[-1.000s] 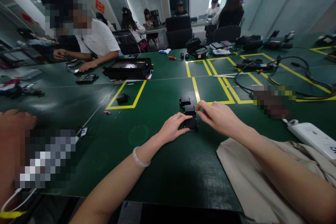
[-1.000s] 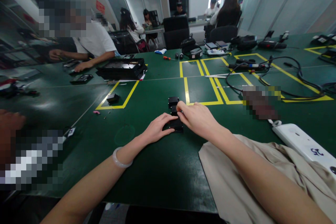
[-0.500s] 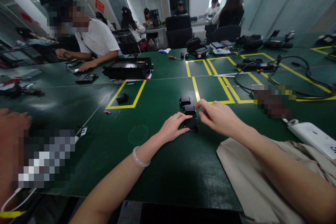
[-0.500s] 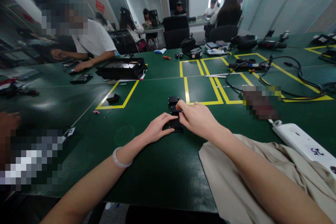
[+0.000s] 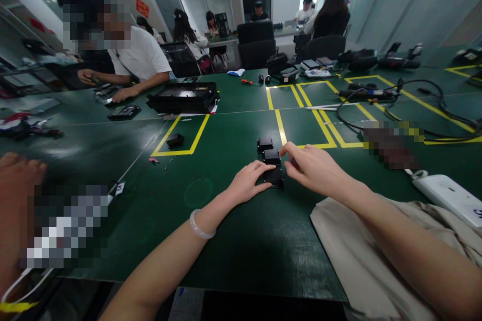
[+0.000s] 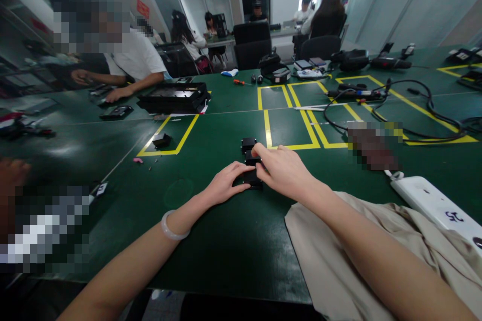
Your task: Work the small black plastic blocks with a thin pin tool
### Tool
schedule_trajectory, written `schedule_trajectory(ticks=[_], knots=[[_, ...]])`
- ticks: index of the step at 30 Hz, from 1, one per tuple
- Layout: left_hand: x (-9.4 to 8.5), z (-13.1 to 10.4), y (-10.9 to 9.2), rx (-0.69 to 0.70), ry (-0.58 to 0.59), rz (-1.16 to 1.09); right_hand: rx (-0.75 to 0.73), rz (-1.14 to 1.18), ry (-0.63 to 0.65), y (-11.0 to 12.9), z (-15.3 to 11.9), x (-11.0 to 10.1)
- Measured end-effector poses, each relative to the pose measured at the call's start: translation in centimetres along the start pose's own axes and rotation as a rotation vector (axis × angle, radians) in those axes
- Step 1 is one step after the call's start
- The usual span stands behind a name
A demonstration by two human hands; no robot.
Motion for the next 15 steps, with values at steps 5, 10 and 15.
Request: schedule_trajectory(ticks=[5, 10, 15], knots=[[-0.04, -0.06, 0.01, -0.002, -0.007, -0.007, 0.011, -0.045, -0.004, -0.18, 0.08, 0.10], [-0.05, -0.07, 0.02, -0.002, -0.012, -0.012, 0.003, -0.038, -0.003, -0.10, 0.09, 0.04], [-0.02, -0.07, 0.01, -0.001, -0.014, 0.000, 0.000, -0.030, -0.002, -0.08, 0.09, 0.08]])
Point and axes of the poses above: each hand's wrist, its own z-axis towards the middle knuckle, its own x-axis out of the palm, y = z × x, the point moved 9 cm from there along z, towards the middle knuckle, and after that the axes turned 4 degrees about x, right-handed, at the moved point
